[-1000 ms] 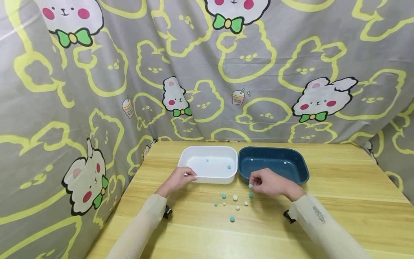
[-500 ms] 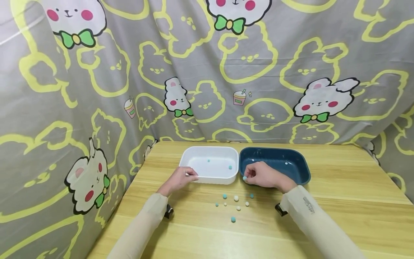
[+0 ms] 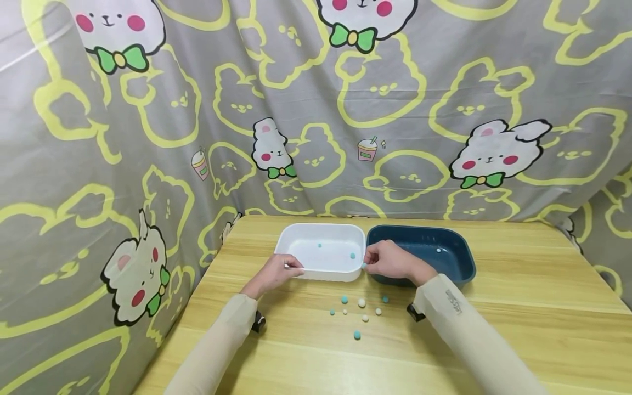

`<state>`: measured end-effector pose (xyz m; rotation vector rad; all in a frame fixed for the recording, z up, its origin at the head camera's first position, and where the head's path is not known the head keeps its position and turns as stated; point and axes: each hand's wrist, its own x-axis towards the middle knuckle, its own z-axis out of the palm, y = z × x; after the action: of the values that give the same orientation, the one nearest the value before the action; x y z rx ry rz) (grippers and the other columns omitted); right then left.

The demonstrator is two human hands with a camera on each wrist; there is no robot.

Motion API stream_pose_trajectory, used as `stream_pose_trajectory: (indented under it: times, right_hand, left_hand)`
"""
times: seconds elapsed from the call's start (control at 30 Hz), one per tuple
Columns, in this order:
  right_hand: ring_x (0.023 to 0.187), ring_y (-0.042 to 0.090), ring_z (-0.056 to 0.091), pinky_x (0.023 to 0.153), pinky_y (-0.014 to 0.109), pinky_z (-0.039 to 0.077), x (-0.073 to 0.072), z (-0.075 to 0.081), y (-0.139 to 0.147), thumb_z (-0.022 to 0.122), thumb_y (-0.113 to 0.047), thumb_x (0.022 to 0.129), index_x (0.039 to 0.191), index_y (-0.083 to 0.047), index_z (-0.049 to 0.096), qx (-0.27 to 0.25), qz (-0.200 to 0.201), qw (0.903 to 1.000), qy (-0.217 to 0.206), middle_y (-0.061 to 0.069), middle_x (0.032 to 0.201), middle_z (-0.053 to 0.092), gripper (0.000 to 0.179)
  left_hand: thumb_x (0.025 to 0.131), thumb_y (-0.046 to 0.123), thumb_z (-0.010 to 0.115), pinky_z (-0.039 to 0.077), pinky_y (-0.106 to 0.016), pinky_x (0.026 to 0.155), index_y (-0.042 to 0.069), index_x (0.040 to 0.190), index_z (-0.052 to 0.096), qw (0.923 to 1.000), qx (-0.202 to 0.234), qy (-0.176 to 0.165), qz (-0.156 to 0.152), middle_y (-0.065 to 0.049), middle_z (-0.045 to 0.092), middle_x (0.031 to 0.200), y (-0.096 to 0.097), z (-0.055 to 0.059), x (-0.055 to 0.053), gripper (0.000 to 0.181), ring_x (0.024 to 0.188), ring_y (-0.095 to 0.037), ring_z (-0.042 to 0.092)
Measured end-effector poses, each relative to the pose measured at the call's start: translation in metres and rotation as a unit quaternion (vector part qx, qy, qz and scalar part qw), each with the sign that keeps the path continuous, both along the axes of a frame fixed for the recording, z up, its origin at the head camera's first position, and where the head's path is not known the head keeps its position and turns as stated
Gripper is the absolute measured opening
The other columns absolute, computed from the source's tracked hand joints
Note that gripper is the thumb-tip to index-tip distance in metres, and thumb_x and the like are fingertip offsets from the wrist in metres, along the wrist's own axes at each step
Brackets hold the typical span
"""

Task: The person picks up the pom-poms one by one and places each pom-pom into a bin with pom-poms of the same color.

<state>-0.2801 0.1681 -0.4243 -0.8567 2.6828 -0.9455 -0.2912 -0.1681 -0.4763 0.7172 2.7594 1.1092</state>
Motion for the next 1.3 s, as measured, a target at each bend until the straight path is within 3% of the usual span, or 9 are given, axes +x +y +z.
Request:
stream_pose_trajectory:
  times: [0.6,1.3]
  right_hand:
    - [0.068,0.014,0.052,0.066,0.031,0.045,-0.017,-0.009,-0.022,0.068,-0.015,0.087,0.083,-0.012,0.064,-0.027,-0.012,0.9995,-0.009,-0.004,0.073,0.060,0.006]
    - [0.064,0.014,0.052,0.063,0.031,0.045,-0.037,-0.011,-0.033,0.067,-0.015,0.088,0.086,-0.008,0.064,0.004,-0.028,0.9992,-0.029,0.000,0.074,0.060,0.008]
  left_hand:
    - [0.088,0.022,0.069,0.048,-0.025,0.071,0.016,0.083,0.073,1.0000,-0.007,-0.002,0.006,0.011,0.064,0.078,0.001,0.001,0.002,0.009,0.075,-0.005,0.058]
    - [0.087,0.021,0.069,0.048,-0.024,0.072,0.016,0.083,0.073,1.0000,-0.003,0.002,0.002,0.011,0.064,0.078,0.001,0.002,0.002,0.008,0.076,-0.004,0.058]
